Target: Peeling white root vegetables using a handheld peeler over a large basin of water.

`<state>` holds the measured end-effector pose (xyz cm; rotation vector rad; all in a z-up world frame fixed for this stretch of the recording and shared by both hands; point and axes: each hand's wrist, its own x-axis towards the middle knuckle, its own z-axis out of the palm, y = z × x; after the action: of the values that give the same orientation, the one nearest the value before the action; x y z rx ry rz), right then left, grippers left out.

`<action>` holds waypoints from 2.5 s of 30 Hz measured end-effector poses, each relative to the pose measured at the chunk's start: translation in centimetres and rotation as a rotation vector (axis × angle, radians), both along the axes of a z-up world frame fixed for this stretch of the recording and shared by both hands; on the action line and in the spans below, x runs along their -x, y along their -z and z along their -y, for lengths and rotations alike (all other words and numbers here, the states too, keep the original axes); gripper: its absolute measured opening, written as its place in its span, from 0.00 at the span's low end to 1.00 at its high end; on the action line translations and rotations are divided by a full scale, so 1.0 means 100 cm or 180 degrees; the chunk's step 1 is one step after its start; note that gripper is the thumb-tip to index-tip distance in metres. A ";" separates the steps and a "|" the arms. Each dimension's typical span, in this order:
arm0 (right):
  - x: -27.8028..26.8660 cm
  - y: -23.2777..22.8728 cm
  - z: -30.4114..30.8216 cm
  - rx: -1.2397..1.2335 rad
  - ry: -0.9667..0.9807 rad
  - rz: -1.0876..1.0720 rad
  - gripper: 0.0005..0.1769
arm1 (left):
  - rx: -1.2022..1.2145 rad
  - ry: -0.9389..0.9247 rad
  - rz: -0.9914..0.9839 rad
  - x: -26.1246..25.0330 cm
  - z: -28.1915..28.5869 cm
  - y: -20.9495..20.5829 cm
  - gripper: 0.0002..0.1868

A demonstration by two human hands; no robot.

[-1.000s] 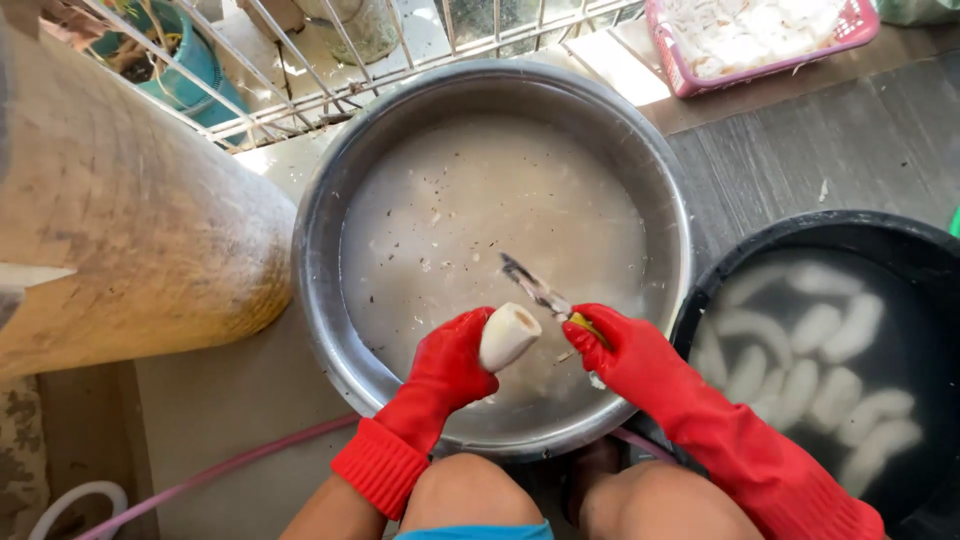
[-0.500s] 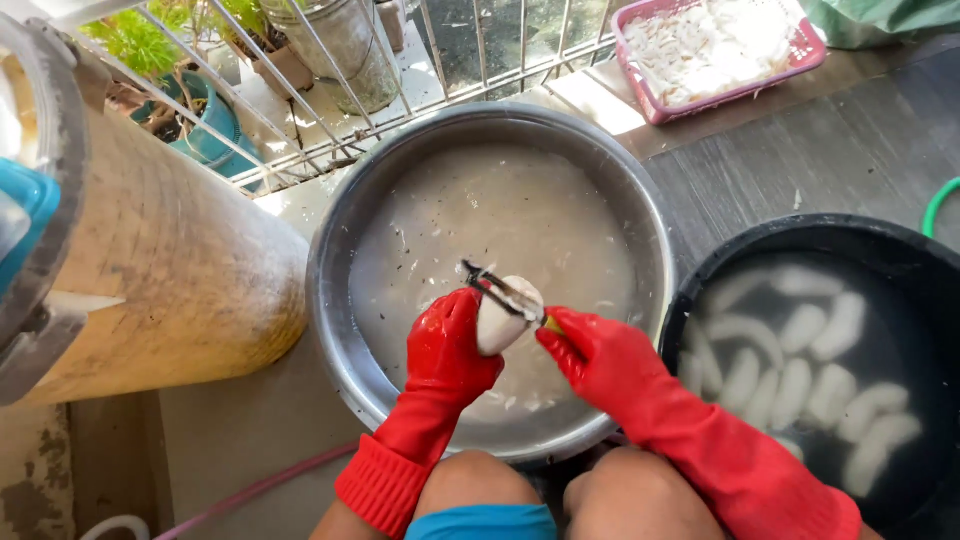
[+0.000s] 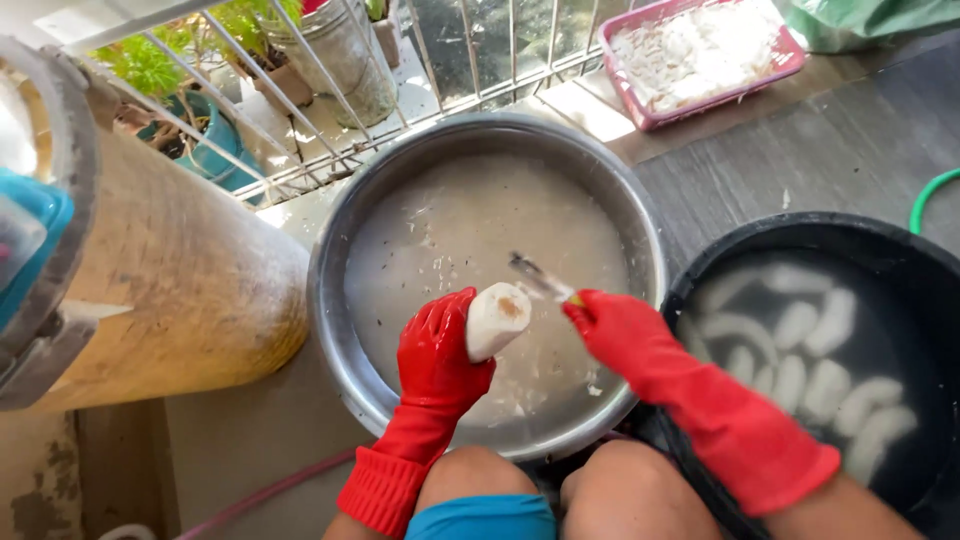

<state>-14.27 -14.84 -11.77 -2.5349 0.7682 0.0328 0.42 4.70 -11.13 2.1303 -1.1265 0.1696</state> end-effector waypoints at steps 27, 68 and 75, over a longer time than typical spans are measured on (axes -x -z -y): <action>-0.004 -0.020 -0.029 -0.0089 -0.0350 0.0479 0.23 | 0.0346 -0.0303 -0.0542 -0.004 0.006 0.002 0.29; -0.020 -0.008 -0.001 -0.5254 0.2379 0.0714 0.28 | -0.0951 0.0276 -0.4099 -0.021 -0.004 -0.044 0.41; -0.053 -0.095 -0.031 -0.3229 0.1648 0.0063 0.35 | 0.0080 0.0462 -0.6037 0.008 0.016 -0.069 0.44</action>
<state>-8.93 -11.75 -2.25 -1.3497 1.0339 0.1736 -0.35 3.14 -4.20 1.1749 -0.0364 -1.5200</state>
